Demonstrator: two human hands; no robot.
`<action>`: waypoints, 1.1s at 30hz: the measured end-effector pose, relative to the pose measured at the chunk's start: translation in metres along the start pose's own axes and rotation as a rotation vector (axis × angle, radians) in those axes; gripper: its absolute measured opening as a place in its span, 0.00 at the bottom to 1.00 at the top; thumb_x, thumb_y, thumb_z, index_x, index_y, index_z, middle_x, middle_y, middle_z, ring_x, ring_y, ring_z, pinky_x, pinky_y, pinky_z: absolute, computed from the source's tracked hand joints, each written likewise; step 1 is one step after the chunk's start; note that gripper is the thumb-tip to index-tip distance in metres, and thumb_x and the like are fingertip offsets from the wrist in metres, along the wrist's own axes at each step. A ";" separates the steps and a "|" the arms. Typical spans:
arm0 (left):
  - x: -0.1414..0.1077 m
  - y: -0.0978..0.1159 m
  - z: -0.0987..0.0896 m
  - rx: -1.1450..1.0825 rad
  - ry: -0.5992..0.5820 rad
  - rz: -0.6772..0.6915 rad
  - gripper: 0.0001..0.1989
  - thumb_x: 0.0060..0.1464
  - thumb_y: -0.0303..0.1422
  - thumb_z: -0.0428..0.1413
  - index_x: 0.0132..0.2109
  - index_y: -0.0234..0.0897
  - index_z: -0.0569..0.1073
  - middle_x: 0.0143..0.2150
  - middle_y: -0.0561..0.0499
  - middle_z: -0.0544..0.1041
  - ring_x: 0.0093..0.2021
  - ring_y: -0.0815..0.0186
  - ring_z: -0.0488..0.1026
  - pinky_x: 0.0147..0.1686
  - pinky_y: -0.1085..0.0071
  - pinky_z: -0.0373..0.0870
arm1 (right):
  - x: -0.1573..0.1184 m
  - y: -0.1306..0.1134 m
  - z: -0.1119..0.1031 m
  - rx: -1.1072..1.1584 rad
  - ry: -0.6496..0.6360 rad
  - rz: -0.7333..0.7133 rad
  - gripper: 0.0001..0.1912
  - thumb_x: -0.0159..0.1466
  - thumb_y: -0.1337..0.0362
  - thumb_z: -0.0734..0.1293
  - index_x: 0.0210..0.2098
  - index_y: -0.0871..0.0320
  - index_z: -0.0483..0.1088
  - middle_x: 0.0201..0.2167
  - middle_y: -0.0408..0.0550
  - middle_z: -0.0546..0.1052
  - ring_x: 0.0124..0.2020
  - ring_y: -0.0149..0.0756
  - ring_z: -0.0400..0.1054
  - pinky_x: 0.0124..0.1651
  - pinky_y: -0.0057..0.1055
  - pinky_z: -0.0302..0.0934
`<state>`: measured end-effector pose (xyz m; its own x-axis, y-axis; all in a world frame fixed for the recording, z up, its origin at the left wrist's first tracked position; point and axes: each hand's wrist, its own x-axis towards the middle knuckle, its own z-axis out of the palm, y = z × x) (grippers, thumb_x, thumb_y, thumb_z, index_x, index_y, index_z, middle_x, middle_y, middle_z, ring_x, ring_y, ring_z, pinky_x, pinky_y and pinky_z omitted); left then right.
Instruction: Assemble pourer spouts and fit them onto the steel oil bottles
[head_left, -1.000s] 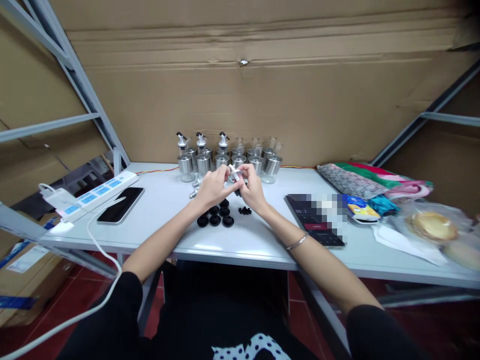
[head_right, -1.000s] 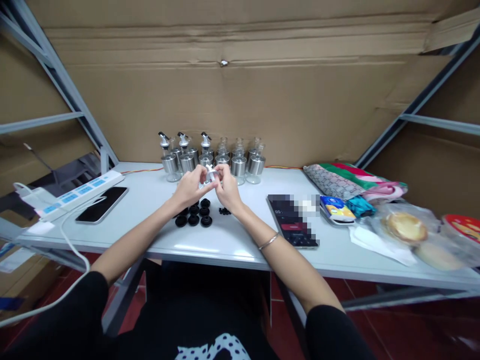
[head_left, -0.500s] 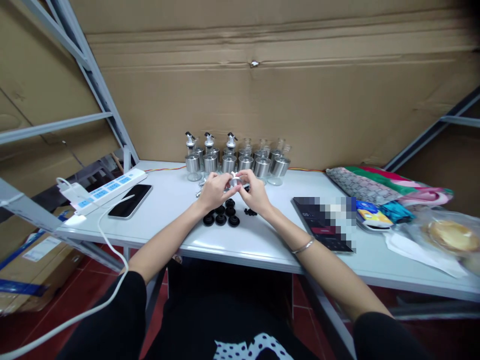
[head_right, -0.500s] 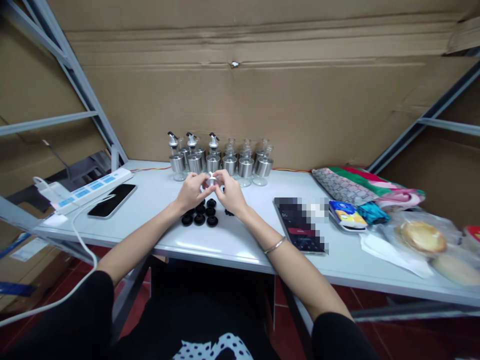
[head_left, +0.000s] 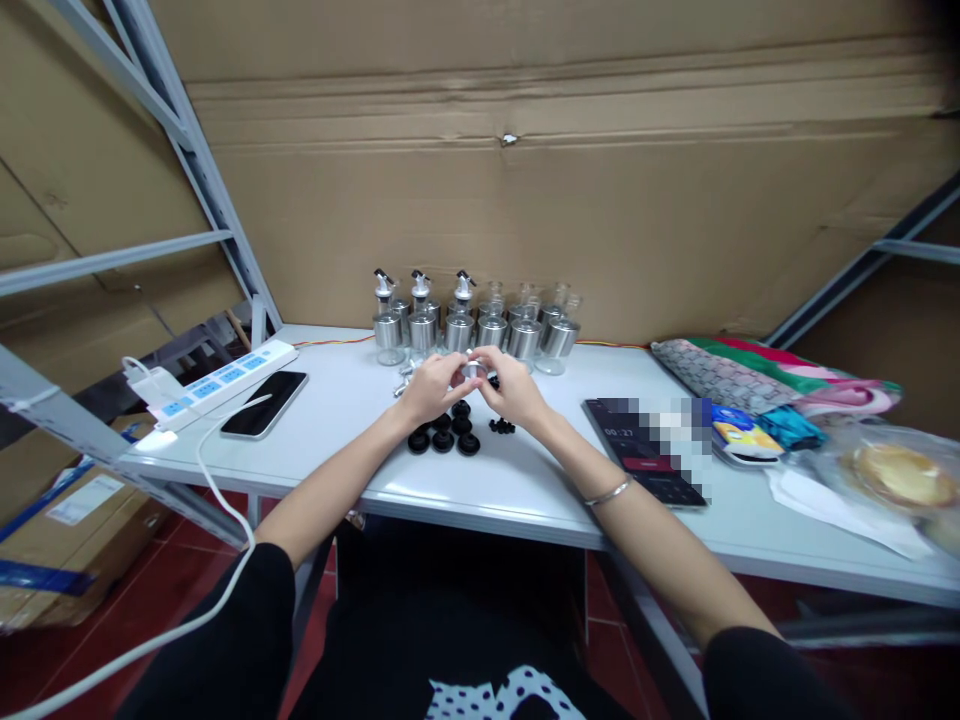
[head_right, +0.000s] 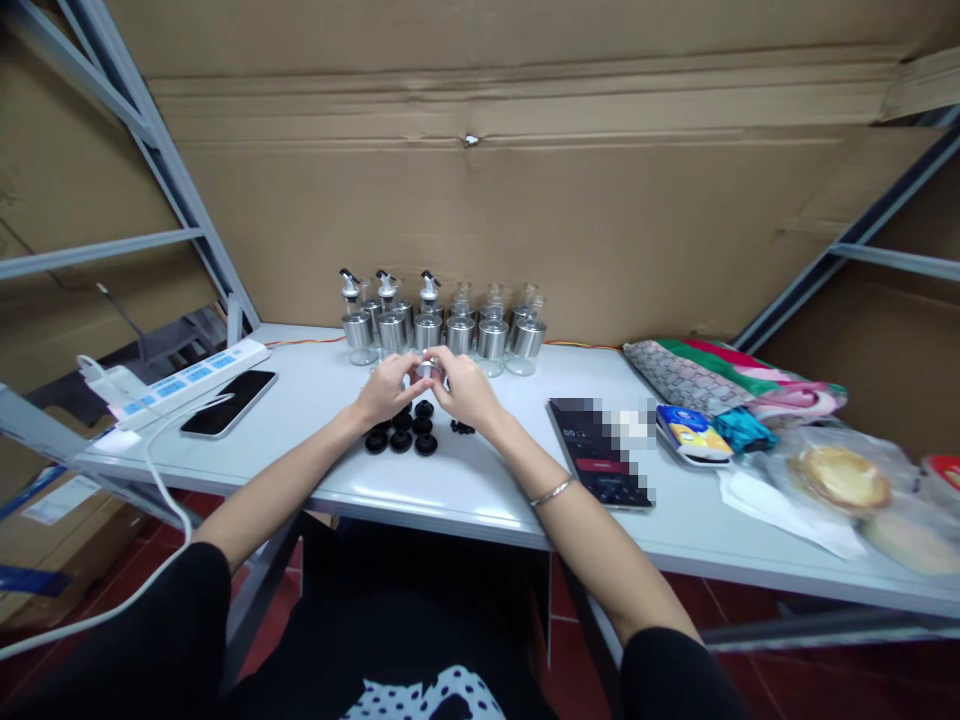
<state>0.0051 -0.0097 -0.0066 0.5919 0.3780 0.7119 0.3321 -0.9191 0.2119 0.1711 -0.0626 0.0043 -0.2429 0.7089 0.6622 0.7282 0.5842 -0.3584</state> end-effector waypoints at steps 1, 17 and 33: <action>0.000 -0.001 0.000 -0.003 0.000 0.008 0.22 0.63 0.51 0.43 0.40 0.36 0.67 0.28 0.53 0.72 0.28 0.67 0.69 0.37 0.69 0.64 | 0.001 0.000 -0.001 -0.012 -0.003 -0.008 0.12 0.60 0.69 0.59 0.44 0.55 0.64 0.32 0.48 0.76 0.32 0.39 0.69 0.41 0.34 0.60; -0.002 -0.012 0.003 -0.080 0.182 0.088 0.10 0.58 0.36 0.55 0.42 0.38 0.61 0.46 0.45 0.71 0.39 0.69 0.72 0.40 0.71 0.69 | 0.005 0.035 -0.021 -0.111 -0.221 0.110 0.06 0.59 0.72 0.62 0.33 0.59 0.71 0.29 0.48 0.76 0.30 0.36 0.69 0.35 0.29 0.58; -0.004 -0.005 0.003 -0.026 0.037 0.016 0.09 0.53 0.26 0.52 0.43 0.38 0.66 0.36 0.51 0.72 0.34 0.68 0.71 0.37 0.73 0.68 | 0.001 0.031 -0.020 0.129 -0.717 0.337 0.03 0.50 0.70 0.71 0.24 0.58 0.79 0.23 0.44 0.80 0.26 0.34 0.71 0.32 0.27 0.61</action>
<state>0.0035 -0.0061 -0.0123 0.5695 0.3594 0.7392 0.3031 -0.9278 0.2176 0.2063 -0.0519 0.0071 -0.4075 0.9110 -0.0635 0.7665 0.3034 -0.5660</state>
